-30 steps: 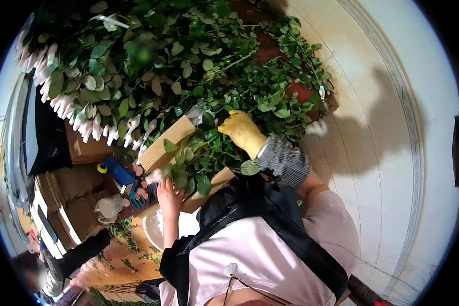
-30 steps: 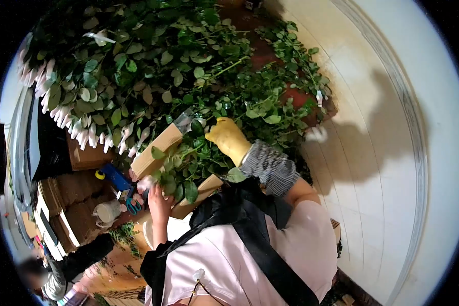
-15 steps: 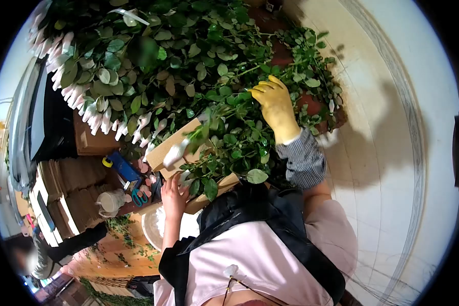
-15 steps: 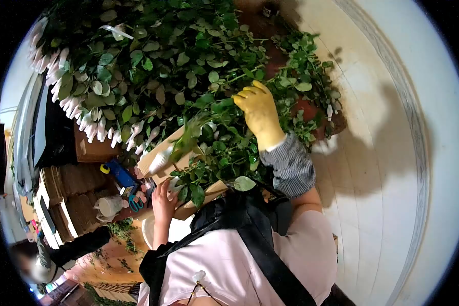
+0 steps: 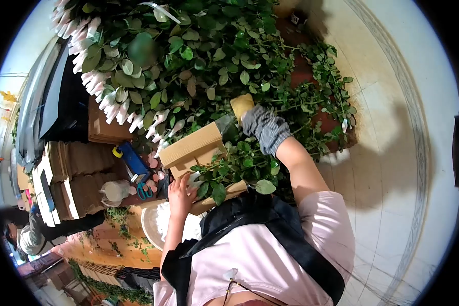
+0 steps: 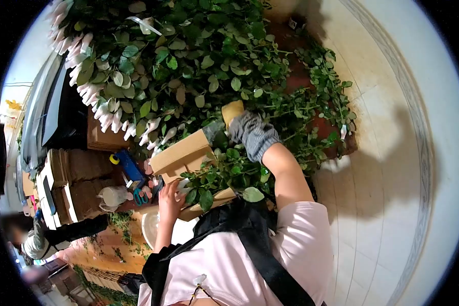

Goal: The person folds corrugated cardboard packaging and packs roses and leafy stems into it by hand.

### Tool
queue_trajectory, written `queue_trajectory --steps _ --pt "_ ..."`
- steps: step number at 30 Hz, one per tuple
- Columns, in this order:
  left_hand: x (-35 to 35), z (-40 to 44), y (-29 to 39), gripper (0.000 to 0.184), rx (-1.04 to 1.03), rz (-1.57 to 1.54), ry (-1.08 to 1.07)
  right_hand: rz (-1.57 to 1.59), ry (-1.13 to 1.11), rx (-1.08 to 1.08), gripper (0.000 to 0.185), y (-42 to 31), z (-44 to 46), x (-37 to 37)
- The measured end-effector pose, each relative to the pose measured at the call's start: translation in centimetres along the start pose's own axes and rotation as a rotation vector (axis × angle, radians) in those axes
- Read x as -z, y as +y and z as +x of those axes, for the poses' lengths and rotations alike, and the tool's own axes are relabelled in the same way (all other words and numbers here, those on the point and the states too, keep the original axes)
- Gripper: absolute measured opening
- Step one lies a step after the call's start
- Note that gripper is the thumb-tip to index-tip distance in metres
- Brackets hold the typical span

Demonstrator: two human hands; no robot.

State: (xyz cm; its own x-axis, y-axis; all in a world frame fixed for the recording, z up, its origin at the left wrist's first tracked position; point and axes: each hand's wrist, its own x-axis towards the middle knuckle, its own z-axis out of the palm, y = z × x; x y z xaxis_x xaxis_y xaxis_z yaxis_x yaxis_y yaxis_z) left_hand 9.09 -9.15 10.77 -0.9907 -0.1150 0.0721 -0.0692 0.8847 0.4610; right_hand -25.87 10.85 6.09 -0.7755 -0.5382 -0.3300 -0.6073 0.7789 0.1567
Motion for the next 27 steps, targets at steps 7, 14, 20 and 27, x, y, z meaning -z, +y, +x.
queue_trajectory --steps 7,14,20,27 --pt "0.1 0.0 0.0 0.058 0.041 -0.045 -0.025 0.234 0.422 -0.041 0.027 3.4 -5.1 5.2" --pt "0.0 0.0 0.0 0.057 0.043 -0.039 -0.008 0.167 1.07 0.069 0.037 10.5 -10.1 10.1" --pt "0.1 -0.1 0.1 0.056 0.035 -0.038 0.005 0.299 0.599 0.152 0.036 8.7 -11.4 7.7" --pt "-0.1 -0.3 -0.2 0.057 0.018 -0.025 0.012 0.476 0.972 0.259 0.028 6.8 -14.7 14.8"
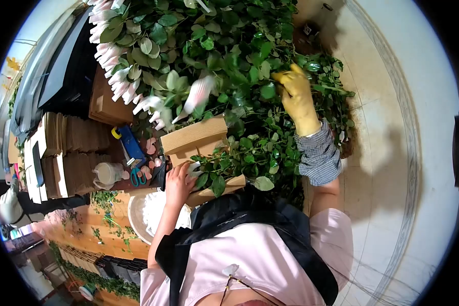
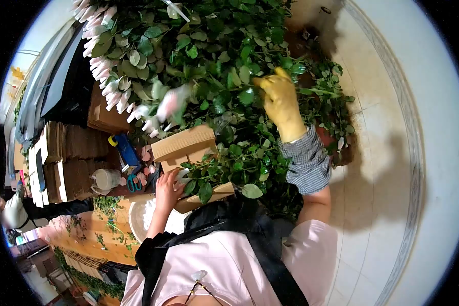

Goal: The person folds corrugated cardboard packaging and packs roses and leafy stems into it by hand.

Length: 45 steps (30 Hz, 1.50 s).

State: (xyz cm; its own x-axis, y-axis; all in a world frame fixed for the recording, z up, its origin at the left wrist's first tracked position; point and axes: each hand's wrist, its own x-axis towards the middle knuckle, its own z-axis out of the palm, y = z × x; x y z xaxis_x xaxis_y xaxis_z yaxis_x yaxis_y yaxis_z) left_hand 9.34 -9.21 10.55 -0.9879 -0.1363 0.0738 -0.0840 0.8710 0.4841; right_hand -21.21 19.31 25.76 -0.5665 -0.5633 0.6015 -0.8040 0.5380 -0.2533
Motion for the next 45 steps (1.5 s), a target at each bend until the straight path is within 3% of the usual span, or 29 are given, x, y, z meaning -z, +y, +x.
queue_trajectory --steps 1,2,3,6,7,9,10,11,16,19,21,23,25,27,28,29,31,33,35,37,39,40,41,43,44,45 --pt "0.0 0.1 -0.1 0.057 -0.007 0.003 0.01 0.191 -0.01 0.022 0.027 0.7 -0.7 -0.7" --pt "0.2 0.1 0.1 0.057 -0.018 -0.002 0.016 0.223 -0.083 -0.04 0.03 0.9 -1.7 -0.9" --pt "0.0 0.1 -0.1 0.057 -0.011 -0.001 0.024 0.253 -0.223 -0.26 0.032 0.8 -2.7 -0.9" --pt "-0.3 -0.2 -0.2 0.06 0.016 -0.05 0.028 0.325 -0.392 -0.382 0.035 1.2 -5.4 -0.1" --pt "-1.9 -1.2 -1.2 0.062 0.155 -0.066 -0.065 0.296 -0.344 -0.306 0.033 1.9 -7.5 -0.8" --pt "-3.4 -2.2 -2.8 0.064 0.147 -0.221 0.062 0.223 -0.397 -0.163 0.03 2.9 -10.9 -1.8" --pt "-2.0 -2.1 -1.6 0.06 -0.064 0.154 0.112 0.168 -0.396 -0.152 0.029 2.4 -12.2 -2.0" --pt "-1.4 -1.0 -1.3 0.064 0.043 0.064 0.006 0.111 -0.392 -0.141 0.028 2.0 -13.7 -1.9" --pt "-0.1 -0.1 0.0 0.06 -0.02 0.046 0.069 -0.108 -0.489 -0.231 0.027 -0.2 -16.5 0.3" --pt "1.2 0.5 1.2 0.054 0.015 0.143 0.041 -0.327 -0.291 -0.174 0.034 -2.0 -15.9 -0.2" --pt "1.5 1.1 1.2 0.054 -0.038 0.176 0.059 -0.256 -0.221 -0.274 0.035 0.6 -21.1 -4.7" --pt "1.4 1.3 0.7 0.055 -0.077 0.183 0.033 0.082 -0.256 -0.528 0.035 1.9 -26.6 -9.0" --pt "1.4 1.4 0.6 0.054 -0.08 0.207 0.005 0.008 -0.327 -0.466 0.036 4.5 -26.4 -8.7" --pt "1.6 1.3 0.6 0.053 -0.075 0.215 -0.025 0.454 -0.513 -0.798 0.039 5.9 -24.7 -6.8" --pt "1.7 1.6 0.5 0.053 -0.075 0.209 -0.065 0.393 -0.596 -0.893 0.041 4.7 -20.8 -4.6" --pt "1.8 2.0 0.5 0.052 -0.075 0.203 -0.099 0.167 -0.588 -0.672 0.042 3.9 -18.1 -3.5" --pt "1.9 2.2 0.4 0.049 -0.097 0.222 -0.092 0.019 -0.491 -0.536 0.041 1.6 -12.1 -3.4" --pt "1.6 2.0 0.6 0.047 -0.092 0.23 -0.078 0.291 -0.318 -0.467 0.041 -0.9 -7.8 -6.3" --pt "1.4 1.9 0.4 0.048 -0.061 0.104 -0.085 0.517 -0.201 -0.263 0.04 -0.9 -5.7 -12.6" --pt "1.1 1.7 0.0 0.05 -0.019 0.018 -0.099 0.061 -0.245 -0.145 0.04 0.0 -4.5 -19.8" --pt "1.1 1.7 0.0 0.05 -0.048 -0.013 -0.045 -0.317 -0.473 -0.077 0.034 0.4 -3.6 -23.4" --pt "1.1 1.6 0.1 0.051 -0.029 -0.012 -0.051 -0.277 -0.861 -0.27 0.027 0.2 -2.6 -24.1" --pt "1.0 1.5 0.0 0.051 -0.012 -0.01 -0.055 -0.276 -0.85 -0.27 0.027 0.3 -2.1 -24.3" --pt "0.8 1.3 0.0 0.05 -0.002 0.008 -0.025 -0.174 -0.712 -0.171 0.016 0.9 -1.4 -24.2" --pt "0.6 1.2 0.0 0.05 0.008 -0.004 -0.012 -0.187 -0.533 -0.187 0.018 0.0 -1.2 -22.5" --pt "0.3 1.1 0.0 0.049 0.019 -0.018 0.001 -0.226 -0.219 -0.039 0.02 -0.2 -0.5 -20.2"
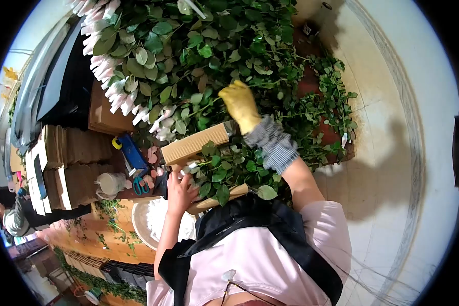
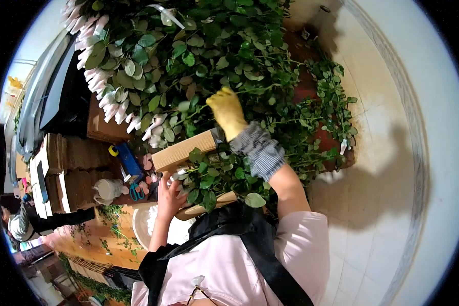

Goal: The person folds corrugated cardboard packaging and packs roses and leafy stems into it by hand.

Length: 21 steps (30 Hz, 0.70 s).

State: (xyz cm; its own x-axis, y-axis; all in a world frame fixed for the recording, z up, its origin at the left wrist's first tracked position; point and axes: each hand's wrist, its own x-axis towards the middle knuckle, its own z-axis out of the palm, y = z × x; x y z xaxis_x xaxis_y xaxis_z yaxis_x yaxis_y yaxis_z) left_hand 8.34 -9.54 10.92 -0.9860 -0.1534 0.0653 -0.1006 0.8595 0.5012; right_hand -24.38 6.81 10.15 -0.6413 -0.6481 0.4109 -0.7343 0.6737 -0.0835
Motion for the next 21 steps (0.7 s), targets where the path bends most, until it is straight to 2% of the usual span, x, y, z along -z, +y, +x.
queue_trajectory --steps 2,3,4,5,8,10,11,12,14,16,18,20,21 --pt "0.2 0.1 0.3 0.05 0.025 -0.017 -0.014 0.028 0.217 0.088 0.02 1.2 0.4 6.2" --pt "0.4 0.0 0.4 0.05 0.04 -0.021 -0.032 -0.039 0.024 -0.01 0.017 0.9 0.7 11.1" --pt "0.1 -0.2 0.2 0.05 0.046 -0.028 -0.031 -0.06 0.182 0.033 0.013 2.4 0.0 12.2" --pt "-0.3 -0.3 -0.3 0.051 0.053 -0.021 -0.045 -0.039 0.191 0.061 0.012 3.4 -0.3 14.7" --pt "-0.5 -0.1 -0.4 0.053 0.067 -0.01 -0.068 -0.169 -0.055 -0.002 0.025 7.4 -3.6 15.8" --pt "-0.3 -0.3 -0.2 0.052 0.035 0.002 -0.052 -0.207 -0.182 -0.098 0.032 13.3 -8.5 10.1" --pt "-0.4 -0.3 -0.3 0.053 0.019 0.02 -0.048 -0.379 -0.491 -0.271 0.043 12.3 -8.6 10.1" --pt "-0.4 -0.1 -0.3 0.053 0.014 0.023 -0.048 -0.232 -0.575 -0.295 0.048 12.1 -7.7 10.4" --pt "-0.3 -0.1 -0.2 0.052 0.031 0.031 -0.064 0.028 -0.154 -0.21 0.047 11.4 -6.8 6.2" --pt "-0.3 -0.1 -0.3 0.052 0.018 0.046 -0.072 0.157 -0.122 -0.104 0.044 8.6 -3.9 2.9" --pt "-0.3 0.0 -0.2 0.052 0.029 0.05 -0.076 0.164 -0.385 -0.141 0.036 7.0 -3.1 -2.4" --pt "-0.2 0.0 0.1 0.051 0.034 0.047 -0.069 -0.203 -0.727 -0.033 0.035 5.1 -3.8 -6.9" --pt "-0.1 -0.1 0.0 0.051 0.034 0.045 -0.075 -0.301 -0.602 0.026 0.036 5.0 -5.8 -10.2"
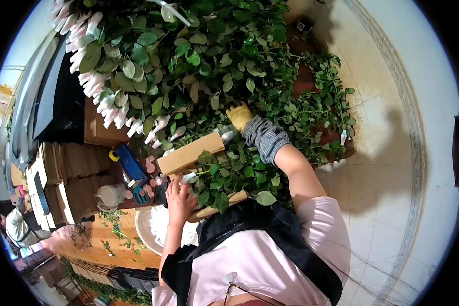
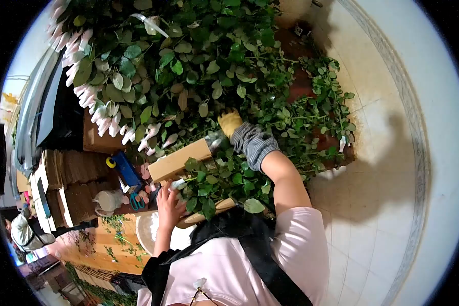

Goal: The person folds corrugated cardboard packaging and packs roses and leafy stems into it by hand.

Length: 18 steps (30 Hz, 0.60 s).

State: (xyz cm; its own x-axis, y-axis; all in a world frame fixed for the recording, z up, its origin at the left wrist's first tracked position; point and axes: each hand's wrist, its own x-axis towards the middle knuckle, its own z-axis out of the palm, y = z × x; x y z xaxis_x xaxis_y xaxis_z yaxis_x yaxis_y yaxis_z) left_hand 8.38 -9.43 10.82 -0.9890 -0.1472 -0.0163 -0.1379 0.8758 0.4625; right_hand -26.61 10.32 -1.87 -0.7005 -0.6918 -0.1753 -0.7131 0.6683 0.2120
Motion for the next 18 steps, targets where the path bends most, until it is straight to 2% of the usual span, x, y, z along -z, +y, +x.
queue_trajectory --steps 1,4,6,7,9,10,11,13,15,17,18 --pt "0.0 0.0 -0.1 0.051 0.0 -0.003 -0.004 -0.03 -0.059 -0.025 0.033 -0.3 0.4 1.6" --pt "-0.3 -0.1 -0.1 0.052 -0.002 -0.003 0.001 -0.043 0.019 -0.004 0.026 0.8 1.8 0.7" --pt "-0.3 0.0 -0.2 0.052 -0.012 0.011 0.004 0.264 -0.082 -0.088 0.016 1.6 4.9 -0.7" --pt "-0.2 0.0 -0.4 0.052 -0.016 0.015 -0.003 0.263 -0.071 -0.089 0.016 1.5 5.3 -0.3" --pt "-0.1 0.2 -0.2 0.051 0.0 -0.016 -0.007 0.083 -0.041 0.104 0.013 1.2 3.0 6.8" --pt "0.1 0.2 -0.1 0.051 -0.006 -0.016 0.003 0.055 -0.116 0.122 0.013 1.2 2.0 10.4" --pt "0.1 0.1 0.0 0.05 -0.01 -0.015 0.009 0.189 0.034 0.149 0.015 1.9 1.0 10.6" --pt "0.1 -0.1 -0.1 0.05 -0.006 -0.015 0.009 0.245 0.023 0.101 0.026 2.5 -2.4 16.7" --pt "0.2 0.1 0.0 0.051 -0.008 -0.032 0.001 0.309 -0.031 0.022 0.035 3.8 -3.9 19.2" --pt "-0.2 0.1 -0.3 0.051 -0.004 -0.023 0.003 0.407 0.314 0.056 0.038 5.4 -5.0 18.3" --pt "-0.2 0.1 -0.3 0.05 -0.005 -0.018 0.002 0.289 0.641 0.092 0.04 5.8 -5.5 18.7"
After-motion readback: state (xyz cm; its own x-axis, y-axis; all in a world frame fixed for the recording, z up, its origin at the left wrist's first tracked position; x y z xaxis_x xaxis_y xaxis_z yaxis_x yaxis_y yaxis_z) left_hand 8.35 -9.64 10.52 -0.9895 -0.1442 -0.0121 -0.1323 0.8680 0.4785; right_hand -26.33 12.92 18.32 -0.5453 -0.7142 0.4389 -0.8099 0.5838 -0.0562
